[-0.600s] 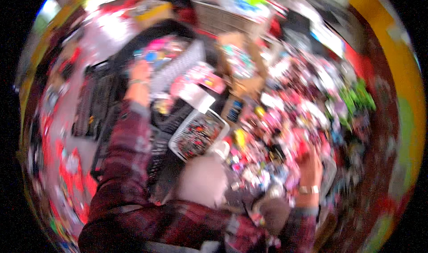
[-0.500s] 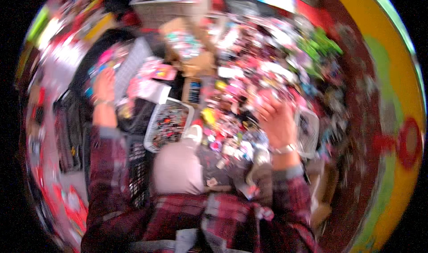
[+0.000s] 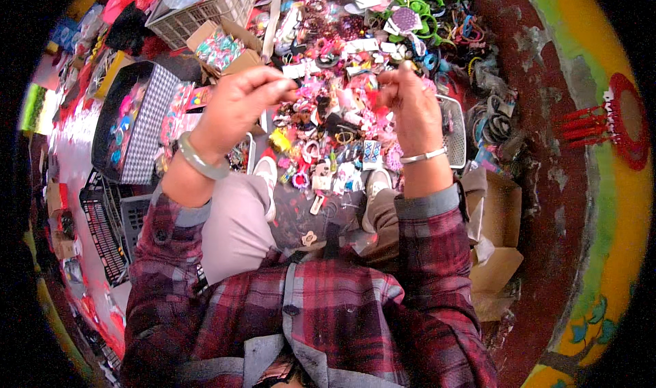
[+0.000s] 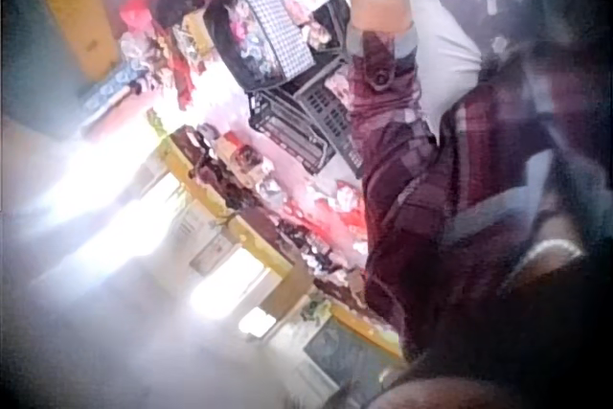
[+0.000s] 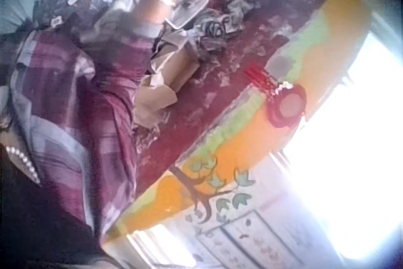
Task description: The person picks up decorative items from the floor, cleans them with a white cloth, and places them into plastic bags for packaging.
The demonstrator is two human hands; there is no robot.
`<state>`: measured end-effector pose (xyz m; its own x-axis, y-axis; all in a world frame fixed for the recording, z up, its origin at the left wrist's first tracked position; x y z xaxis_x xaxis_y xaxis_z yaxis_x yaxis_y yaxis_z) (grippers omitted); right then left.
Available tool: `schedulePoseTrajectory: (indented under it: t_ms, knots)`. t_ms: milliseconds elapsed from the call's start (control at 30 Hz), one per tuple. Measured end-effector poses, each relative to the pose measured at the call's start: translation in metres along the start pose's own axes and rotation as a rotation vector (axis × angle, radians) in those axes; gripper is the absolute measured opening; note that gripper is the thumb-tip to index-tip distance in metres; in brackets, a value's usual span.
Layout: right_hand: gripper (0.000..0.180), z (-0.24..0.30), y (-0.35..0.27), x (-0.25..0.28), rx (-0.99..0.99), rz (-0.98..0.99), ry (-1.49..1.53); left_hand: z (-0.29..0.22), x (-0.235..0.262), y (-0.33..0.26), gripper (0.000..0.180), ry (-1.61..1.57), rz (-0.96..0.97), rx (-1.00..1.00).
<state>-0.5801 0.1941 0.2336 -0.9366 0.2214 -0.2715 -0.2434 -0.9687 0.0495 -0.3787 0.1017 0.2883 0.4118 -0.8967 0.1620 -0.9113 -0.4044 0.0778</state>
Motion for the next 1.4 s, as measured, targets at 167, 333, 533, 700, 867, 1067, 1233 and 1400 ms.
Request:
schedulePoseTrajectory:
  t_ms: [167, 333, 533, 700, 867, 1067, 1233, 1400]
  knots:
    - [0.046, -0.012, -0.003, -0.047, -0.024, 0.104, 0.432, 0.0, -0.09, 0.033, 0.036, 0.206, 0.225, -0.029]
    - [0.05, -0.007, -0.005, -0.051, 0.008, 0.106, 0.47, 0.01, -0.11, 0.063, 0.015, 0.205, 0.161, -0.056]
    - [0.048, -0.001, -0.003, -0.035, 0.063, 0.109, 0.356, 0.009, -0.101, 0.052, 0.003, 0.292, 0.142, 0.026]
    - [0.035, 0.021, -0.009, 0.001, 0.139, -0.121, -0.061, 0.084, -0.098, 0.02, 0.013, 0.657, 0.277, 0.191]
    - [0.038, 0.034, -0.018, 0.012, 0.143, -0.086, -0.165, 0.202, -0.128, -0.055, 0.017, 1.065, 0.721, 0.616]
    - [0.048, 0.004, -0.005, -0.024, 0.087, 0.223, 0.86, 0.091, -0.11, -0.015, 0.013, 0.541, 0.127, -0.04]
    - [0.051, 0.009, -0.005, -0.052, 0.107, 0.267, 0.967, 0.004, -0.091, -0.012, 0.02, 0.377, -0.178, -0.247]
    - [0.055, 0.003, -0.004, -0.077, 0.06, 0.27, 0.948, 0.053, -0.078, -0.008, 0.025, -0.045, -0.353, 0.049]
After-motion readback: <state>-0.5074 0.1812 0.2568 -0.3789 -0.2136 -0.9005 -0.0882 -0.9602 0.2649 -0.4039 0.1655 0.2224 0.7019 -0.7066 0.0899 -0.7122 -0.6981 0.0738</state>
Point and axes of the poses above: each hand's wrist, its own y-axis towards the middle knuckle, its own x-axis out of the back of the hand, z = x × y, the point moved 9 cm from there along y, towards the middle knuckle, and after that the axes turned 13 degrees about z, right-handed, at the moved point
